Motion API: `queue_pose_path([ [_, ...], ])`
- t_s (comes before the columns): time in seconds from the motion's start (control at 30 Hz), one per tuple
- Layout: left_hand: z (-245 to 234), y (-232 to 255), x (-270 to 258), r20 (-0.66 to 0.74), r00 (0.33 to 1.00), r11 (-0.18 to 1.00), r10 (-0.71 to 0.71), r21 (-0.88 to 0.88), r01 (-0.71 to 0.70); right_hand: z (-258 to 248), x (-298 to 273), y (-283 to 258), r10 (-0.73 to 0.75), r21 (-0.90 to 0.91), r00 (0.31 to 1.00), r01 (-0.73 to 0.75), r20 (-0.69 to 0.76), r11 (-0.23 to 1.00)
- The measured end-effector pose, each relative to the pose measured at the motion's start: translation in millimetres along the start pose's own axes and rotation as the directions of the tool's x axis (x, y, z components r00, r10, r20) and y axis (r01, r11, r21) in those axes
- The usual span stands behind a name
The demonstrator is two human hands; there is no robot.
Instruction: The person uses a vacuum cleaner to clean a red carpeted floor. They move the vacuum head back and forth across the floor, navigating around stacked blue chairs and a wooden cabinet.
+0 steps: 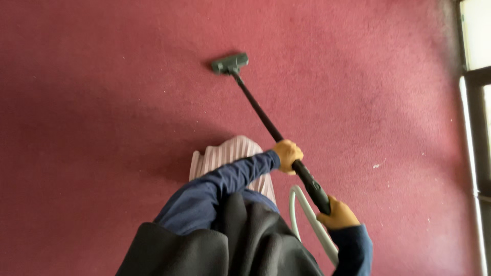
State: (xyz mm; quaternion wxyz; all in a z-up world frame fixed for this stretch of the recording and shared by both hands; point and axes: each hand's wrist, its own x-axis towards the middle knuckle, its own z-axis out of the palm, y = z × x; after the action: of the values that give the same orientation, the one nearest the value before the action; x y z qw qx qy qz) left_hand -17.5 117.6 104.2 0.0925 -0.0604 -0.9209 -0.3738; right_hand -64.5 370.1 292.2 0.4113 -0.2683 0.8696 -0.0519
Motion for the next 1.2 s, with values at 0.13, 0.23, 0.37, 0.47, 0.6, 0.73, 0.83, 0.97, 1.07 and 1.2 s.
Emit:
queue_pose_path([
  [0.13, 27, -5, -12, -0.082, 0.997, 0.999, -0.017, 0.026, 0.019, 17, 15, 20, -0.078, -0.05, 0.994, 0.075, -0.073, 0.996],
  [0.23, 41, -52, -21, -0.226, 0.969, 0.989, -0.104, 0.081, 0.125, 51, 75, 17, -0.181, -0.085, 0.971, 0.169, -0.156, 0.982],
  [0.37, 24, -93, -59, -0.354, 0.889, 0.896, -0.291, 0.226, 0.383, 120, 137, -40, -0.194, -0.158, 0.966, 0.168, -0.168, 0.973],
  [0.47, 21, -86, -94, -0.358, 0.838, 0.884, -0.412, 0.067, 0.463, 140, 123, -50, -0.184, -0.107, 0.97, 0.168, -0.161, 0.98],
  [0.6, 37, -24, -111, -0.383, 0.909, 0.933, -0.163, 0.24, 0.269, 121, 48, -19, -0.233, -0.168, 0.971, 0.222, -0.047, 0.96],
  [0.73, 64, 81, -114, -0.218, 0.966, 0.976, -0.135, 0.136, 0.167, 83, -47, 55, -0.328, -0.208, 0.944, 0.328, 0.033, 0.922],
  [0.83, 103, 163, -110, -0.099, 0.986, 0.981, -0.131, 0.13, 0.144, 52, -128, 98, -0.167, -0.1, 0.977, 0.181, 0.135, 0.978],
  [0.97, 150, 229, -135, -0.111, 0.982, 0.988, -0.153, -0.028, 0.151, 55, -195, 122, 0.153, -0.098, 0.971, -0.137, 0.183, 0.986],
  [1.07, 159, 221, -163, -0.191, 0.97, 0.988, -0.154, -0.061, 0.145, 99, -181, 131, -0.097, -0.278, 0.995, 0.103, 0.034, 0.955],
  [1.2, 145, 167, -235, -0.318, 0.92, 0.967, -0.23, 0.029, 0.252, 192, -119, 122, -0.342, -0.18, 0.939, 0.332, -0.027, 0.926],
])
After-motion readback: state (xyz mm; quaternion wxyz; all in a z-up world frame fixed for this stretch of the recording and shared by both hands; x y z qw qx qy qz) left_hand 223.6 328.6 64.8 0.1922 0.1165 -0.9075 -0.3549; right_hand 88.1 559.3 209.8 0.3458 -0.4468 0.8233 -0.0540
